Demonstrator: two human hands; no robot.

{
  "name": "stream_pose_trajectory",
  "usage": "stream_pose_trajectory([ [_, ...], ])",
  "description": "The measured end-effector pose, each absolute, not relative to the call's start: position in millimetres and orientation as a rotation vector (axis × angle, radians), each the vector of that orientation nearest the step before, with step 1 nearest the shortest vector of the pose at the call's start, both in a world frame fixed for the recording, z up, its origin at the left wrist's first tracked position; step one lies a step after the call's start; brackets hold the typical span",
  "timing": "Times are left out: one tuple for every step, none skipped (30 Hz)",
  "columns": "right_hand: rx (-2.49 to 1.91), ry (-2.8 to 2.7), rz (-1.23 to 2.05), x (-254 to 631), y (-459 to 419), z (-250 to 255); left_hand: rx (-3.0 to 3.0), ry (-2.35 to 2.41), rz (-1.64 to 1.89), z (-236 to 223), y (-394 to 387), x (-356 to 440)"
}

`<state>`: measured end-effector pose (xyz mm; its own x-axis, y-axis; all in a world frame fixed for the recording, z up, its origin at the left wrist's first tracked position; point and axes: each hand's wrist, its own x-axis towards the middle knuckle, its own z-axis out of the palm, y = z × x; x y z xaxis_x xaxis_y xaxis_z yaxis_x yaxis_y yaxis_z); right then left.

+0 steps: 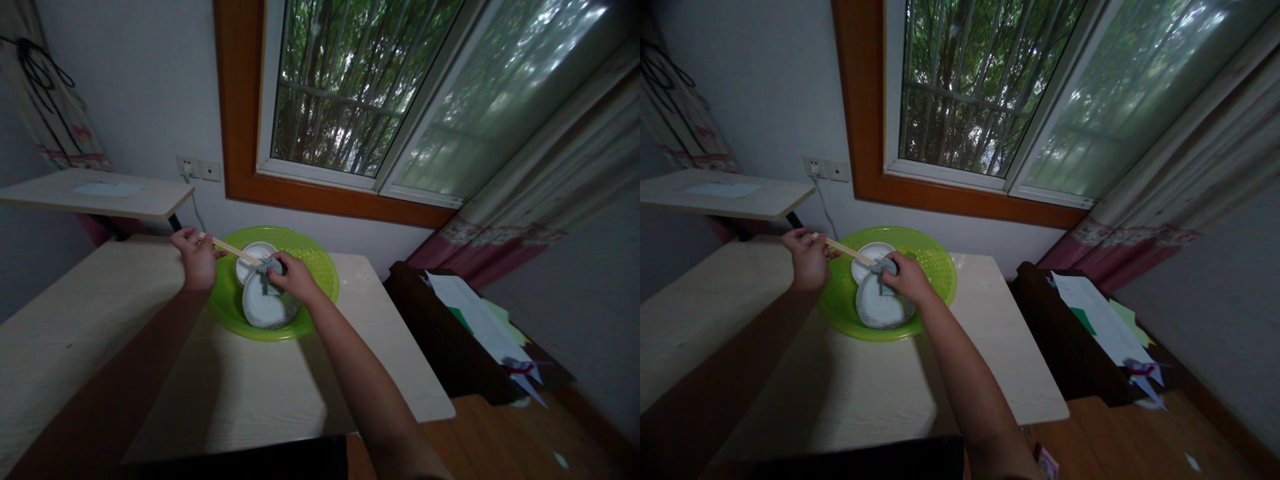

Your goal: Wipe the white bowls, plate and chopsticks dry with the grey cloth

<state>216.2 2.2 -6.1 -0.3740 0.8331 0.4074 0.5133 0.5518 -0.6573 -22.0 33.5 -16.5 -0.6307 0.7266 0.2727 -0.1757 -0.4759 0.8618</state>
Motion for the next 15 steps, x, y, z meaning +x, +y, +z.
stream_pose_trajectory([
  [-1.104, -2.034, 0.53, 216.3, 2.8, -6.3, 0.841, 1.167, 2.128, -17.5, 34.3, -23.0],
  [-1.136, -2.009, 0.505, 216.6, 3.5, -6.4, 0.823, 1.198, 2.126, -17.8, 34.5, -23.5],
  [-1.176, -1.977, 0.482, 217.0, 4.2, -6.4, 0.808, 1.232, 2.123, -17.5, 34.2, -23.7],
  [-1.222, -1.935, 0.457, 217.5, 4.9, -6.2, 0.795, 1.264, 2.121, -16.9, 33.6, -23.6],
  [-1.268, -1.886, 0.432, 218.3, 5.6, -5.7, 0.784, 1.288, 2.122, -16.1, 32.9, -23.5],
  [-1.312, -1.827, 0.404, 219.4, 6.2, -4.9, 0.776, 1.302, 2.122, -15.4, 32.2, -23.3],
  [-1.349, -1.763, 0.374, 220.6, 6.7, -3.9, 0.772, 1.308, 2.12, -14.8, 31.7, -23.2],
  [-1.376, -1.695, 0.345, 222.0, 7.2, -2.8, 0.774, 1.309, 2.116, -14.6, 31.5, -23.3],
  [-1.391, -1.626, 0.32, 223.4, 7.6, -1.7, 0.783, 1.308, 2.108, -14.6, 31.6, -23.4],
  [-1.395, -1.564, 0.301, 224.9, 8.0, -0.7, 0.796, 1.309, 2.1, -15.0, 31.9, -23.7],
  [-1.39, -1.511, 0.289, 226.3, 8.3, 0.2, 0.811, 1.311, 2.088, -15.6, 32.4, -23.8],
  [-1.377, -1.47, 0.283, 227.4, 8.6, 0.8, 0.831, 1.314, 2.073, -16.4, 32.9, -23.9],
  [-1.357, -1.442, 0.282, 228.3, 8.8, 1.2, 0.855, 1.314, 2.055, -17.2, 33.4, -23.7],
  [-1.331, -1.429, 0.285, 228.9, 9.1, 1.2, 0.882, 1.309, 2.031, -17.9, 33.8, -23.2],
  [-1.298, -1.431, 0.294, 229.0, 9.3, 0.9, 0.911, 1.299, 2.003, -18.5, 33.9, -22.2],
])
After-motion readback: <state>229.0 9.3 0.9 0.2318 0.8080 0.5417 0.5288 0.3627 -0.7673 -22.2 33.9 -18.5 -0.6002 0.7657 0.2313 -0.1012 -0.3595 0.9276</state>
